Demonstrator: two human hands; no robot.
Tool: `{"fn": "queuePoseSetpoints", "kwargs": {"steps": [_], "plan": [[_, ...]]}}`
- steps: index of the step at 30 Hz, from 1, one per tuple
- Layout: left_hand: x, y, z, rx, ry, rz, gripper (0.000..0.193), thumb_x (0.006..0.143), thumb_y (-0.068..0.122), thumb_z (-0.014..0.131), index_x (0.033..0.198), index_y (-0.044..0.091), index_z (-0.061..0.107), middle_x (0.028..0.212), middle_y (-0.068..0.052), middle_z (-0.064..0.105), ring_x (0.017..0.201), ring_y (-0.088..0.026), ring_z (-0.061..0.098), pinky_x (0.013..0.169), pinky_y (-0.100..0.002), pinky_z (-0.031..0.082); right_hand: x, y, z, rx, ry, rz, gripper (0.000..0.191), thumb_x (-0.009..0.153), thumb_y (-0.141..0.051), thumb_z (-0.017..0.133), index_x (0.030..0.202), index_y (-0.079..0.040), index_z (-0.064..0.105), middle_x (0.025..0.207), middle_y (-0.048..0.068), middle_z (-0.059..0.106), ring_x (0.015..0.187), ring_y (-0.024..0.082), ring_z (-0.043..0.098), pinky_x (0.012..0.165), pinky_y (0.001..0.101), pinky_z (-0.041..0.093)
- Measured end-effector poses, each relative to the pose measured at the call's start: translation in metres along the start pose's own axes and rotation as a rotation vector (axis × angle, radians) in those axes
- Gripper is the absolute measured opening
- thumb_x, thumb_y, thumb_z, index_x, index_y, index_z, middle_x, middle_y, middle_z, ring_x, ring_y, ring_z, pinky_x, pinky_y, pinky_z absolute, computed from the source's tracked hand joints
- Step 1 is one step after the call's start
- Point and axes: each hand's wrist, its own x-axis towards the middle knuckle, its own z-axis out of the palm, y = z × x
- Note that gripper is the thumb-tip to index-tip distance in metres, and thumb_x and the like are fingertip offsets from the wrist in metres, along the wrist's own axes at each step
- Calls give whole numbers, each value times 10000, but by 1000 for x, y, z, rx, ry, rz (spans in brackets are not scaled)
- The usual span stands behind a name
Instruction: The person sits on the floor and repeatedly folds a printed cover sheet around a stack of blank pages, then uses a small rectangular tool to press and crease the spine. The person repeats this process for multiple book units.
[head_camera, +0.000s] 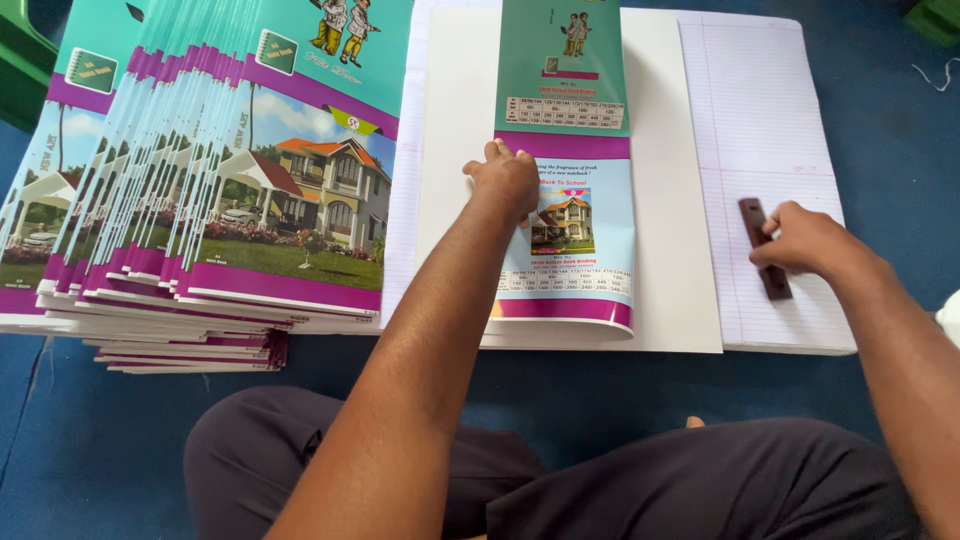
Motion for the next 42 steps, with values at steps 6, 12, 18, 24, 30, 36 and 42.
{"fn": "queuePoseSetpoints", "kwargs": {"steps": [6,12,18,24,30,36,42], "plan": [[-1,3,1,7,-6,-2,1024,721,218,939,1565,99,371,1662,-227,237,1533,-359,220,1114,-680,340,-31,-65,-26,212,8,-263,617,836,-105,718,1431,-160,562,1234,181,723,940,310,756,828,417,600],[-4,3,-3,-1,-18,-9,1033,731,223,934,1571,100,345,1658,-226,232,1533,-360,202,1118,-668,332,-54,-128,-33,166,101,-455,623,908,-86,622,1499,-264,533,1258,133,669,950,312,718,843,441,598],[-10,4,-3,4,-12,7,1036,743,235,922,1583,97,332,1660,-223,242,1539,-364,205,1127,-674,329,-50,-146,-14,-87,209,-727,530,921,-62,631,1402,-285,634,1256,119,632,1101,266,644,990,391,539],[-14,7,-2,13,-17,17,1014,756,244,907,1584,105,339,1658,-217,252,1544,-372,197,1135,-675,324,-44,-141,-8,-121,114,-629,535,940,-42,602,1364,-365,643,1318,71,619,1095,234,665,993,371,543],[-14,13,10,36,6,10,826,884,239,786,1571,82,356,1653,-228,252,1536,-372,194,1116,-700,309,-29,-127,7,-173,334,-711,464,995,-71,572,1336,-365,682,1261,92,645,1104,240,658,952,380,568],[-15,24,30,77,20,-6,616,995,289,615,1548,108,413,1633,-151,351,1548,-364,199,1112,-732,302,-3,-113,27,-223,624,-751,385,1078,-131,552,1333,-365,719,1131,108,666,1087,273,643,943,395,564],[-25,30,43,94,66,9,606,1007,292,582,1547,86,397,1624,-149,356,1533,-380,210,1074,-738,333,30,-110,28,-89,667,-690,248,1109,-296,575,1230,-332,788,1121,126,662,1051,305,632,954,417,547]]}}
